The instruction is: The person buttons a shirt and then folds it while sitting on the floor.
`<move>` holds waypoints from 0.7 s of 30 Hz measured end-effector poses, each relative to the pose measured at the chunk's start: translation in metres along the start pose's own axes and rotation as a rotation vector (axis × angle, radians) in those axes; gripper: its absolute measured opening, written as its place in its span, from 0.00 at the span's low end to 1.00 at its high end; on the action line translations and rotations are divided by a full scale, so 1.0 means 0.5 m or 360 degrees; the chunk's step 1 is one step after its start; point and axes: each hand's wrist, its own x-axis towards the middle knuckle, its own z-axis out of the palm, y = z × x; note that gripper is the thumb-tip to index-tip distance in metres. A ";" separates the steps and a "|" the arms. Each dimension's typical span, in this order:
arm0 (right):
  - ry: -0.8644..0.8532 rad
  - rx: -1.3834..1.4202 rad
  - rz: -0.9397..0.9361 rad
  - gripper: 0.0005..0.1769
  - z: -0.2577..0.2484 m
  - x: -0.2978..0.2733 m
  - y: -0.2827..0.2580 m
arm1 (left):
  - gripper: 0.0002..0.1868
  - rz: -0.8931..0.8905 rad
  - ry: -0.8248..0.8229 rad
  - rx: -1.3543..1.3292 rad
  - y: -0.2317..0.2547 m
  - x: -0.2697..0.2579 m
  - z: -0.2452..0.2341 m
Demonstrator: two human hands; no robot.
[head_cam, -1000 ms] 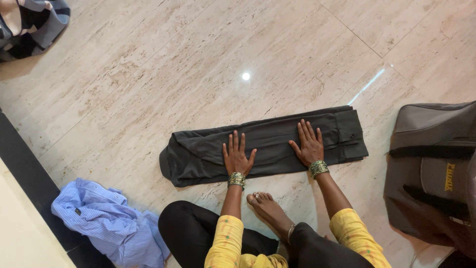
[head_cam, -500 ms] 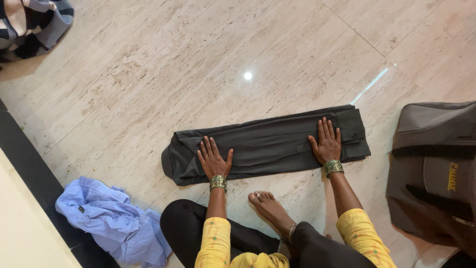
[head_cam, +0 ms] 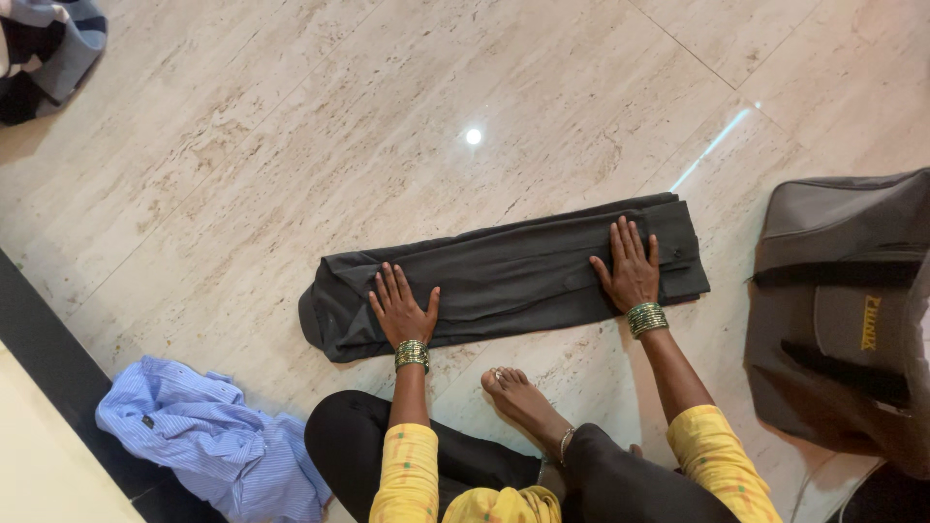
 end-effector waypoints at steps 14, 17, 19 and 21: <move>0.0241 0.0934 0.0394 0.33 -0.013 -0.001 0.125 | 0.49 0.0060 -0.0018 0.0017 -0.003 -0.002 0.020; 0.0528 0.0374 0.0777 0.29 -0.014 0.006 0.182 | 0.50 0.0128 -0.0125 0.0018 -0.026 -0.001 0.035; 0.0337 0.0225 0.0864 0.34 -0.018 -0.002 0.208 | 0.51 0.0162 -0.0180 0.0006 -0.034 0.000 0.041; 0.0193 0.0214 0.0906 0.39 -0.022 -0.002 0.224 | 0.53 0.0172 -0.0203 -0.0012 -0.036 0.000 0.042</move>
